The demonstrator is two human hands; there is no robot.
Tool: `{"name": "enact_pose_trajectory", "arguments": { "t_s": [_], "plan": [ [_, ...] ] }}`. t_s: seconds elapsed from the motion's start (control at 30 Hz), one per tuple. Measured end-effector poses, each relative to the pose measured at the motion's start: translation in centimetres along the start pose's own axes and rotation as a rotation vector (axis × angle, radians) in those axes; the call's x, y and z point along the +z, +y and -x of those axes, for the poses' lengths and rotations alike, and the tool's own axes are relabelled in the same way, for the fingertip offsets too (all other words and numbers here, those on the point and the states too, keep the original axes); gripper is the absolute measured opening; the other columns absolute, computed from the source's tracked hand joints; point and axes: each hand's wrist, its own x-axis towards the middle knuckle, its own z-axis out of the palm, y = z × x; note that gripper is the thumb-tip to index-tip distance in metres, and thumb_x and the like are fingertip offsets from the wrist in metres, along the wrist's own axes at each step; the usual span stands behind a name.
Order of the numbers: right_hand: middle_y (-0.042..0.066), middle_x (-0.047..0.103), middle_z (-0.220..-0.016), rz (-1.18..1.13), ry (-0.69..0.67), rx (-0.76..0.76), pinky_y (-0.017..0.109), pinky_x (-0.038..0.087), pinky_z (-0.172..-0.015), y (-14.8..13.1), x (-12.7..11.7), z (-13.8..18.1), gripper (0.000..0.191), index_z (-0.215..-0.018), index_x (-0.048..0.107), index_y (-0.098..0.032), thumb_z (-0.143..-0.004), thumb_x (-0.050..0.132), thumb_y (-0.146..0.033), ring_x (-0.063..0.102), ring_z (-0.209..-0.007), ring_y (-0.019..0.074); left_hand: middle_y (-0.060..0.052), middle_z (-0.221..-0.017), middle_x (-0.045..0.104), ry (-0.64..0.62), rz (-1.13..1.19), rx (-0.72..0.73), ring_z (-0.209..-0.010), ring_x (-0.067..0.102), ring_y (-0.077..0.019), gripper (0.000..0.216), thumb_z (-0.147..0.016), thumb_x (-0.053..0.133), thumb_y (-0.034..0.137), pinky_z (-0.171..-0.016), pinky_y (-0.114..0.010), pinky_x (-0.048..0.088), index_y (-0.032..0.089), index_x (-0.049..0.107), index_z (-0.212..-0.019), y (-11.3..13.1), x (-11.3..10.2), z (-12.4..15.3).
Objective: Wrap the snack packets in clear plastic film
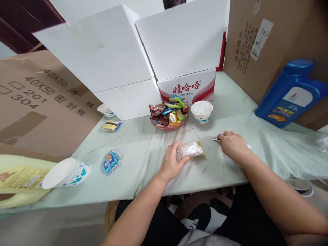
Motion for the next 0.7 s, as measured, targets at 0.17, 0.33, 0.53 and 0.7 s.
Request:
{"name": "enact_pose_trajectory", "arguments": {
  "t_s": [0.17,0.33,0.53,0.7],
  "plan": [
    [0.020,0.054,-0.132,-0.356,0.237,-0.370,0.045,0.041,-0.096,-2.6,1.1,1.3,0.054,-0.133,0.050,-0.011,-0.089,0.058,-0.041,0.048,-0.120,0.0316,-0.009,-0.105,0.067,-0.038,0.144,0.081,-0.104,0.061,-0.0218,0.017,-0.092,0.055,0.028,-0.094,-0.039,0.049,0.019,0.064,-0.103,0.7,0.2,-0.2],
    [0.012,0.066,-0.114,-0.539,0.272,-0.543,0.042,0.044,-0.090,-5.1,1.1,1.9,0.023,-0.110,0.062,-0.018,-0.090,0.051,-0.023,0.057,-0.106,0.0266,-0.010,-0.108,0.067,0.032,0.242,0.024,-0.104,0.062,-0.0203,0.027,-0.097,0.046,0.030,-0.094,-0.036,0.049,0.017,0.069,-0.098,1.0,-0.2,-0.3],
    [0.004,0.064,-0.078,-0.897,0.506,0.031,0.030,0.047,-0.069,-1.7,0.2,0.4,0.018,-0.084,0.058,-0.021,-0.091,0.049,-0.035,0.058,-0.072,0.0178,-0.005,-0.084,0.069,0.406,0.566,-0.386,-0.079,0.065,-0.0156,0.030,-0.086,0.062,0.045,-0.078,-0.028,0.052,0.016,0.070,-0.090,-2.0,-1.1,-0.9],
    [0.001,0.062,-0.078,-1.105,0.490,0.120,0.031,0.046,-0.070,-1.0,0.5,0.1,0.019,-0.086,0.055,-0.021,-0.087,0.051,-0.040,0.057,-0.073,0.0169,-0.002,-0.083,0.067,0.522,0.667,-0.376,-0.079,0.062,-0.0134,0.026,-0.077,0.073,0.040,-0.080,-0.026,0.050,0.017,0.070,-0.086,-2.9,-2.3,-1.5]
  ]
}}
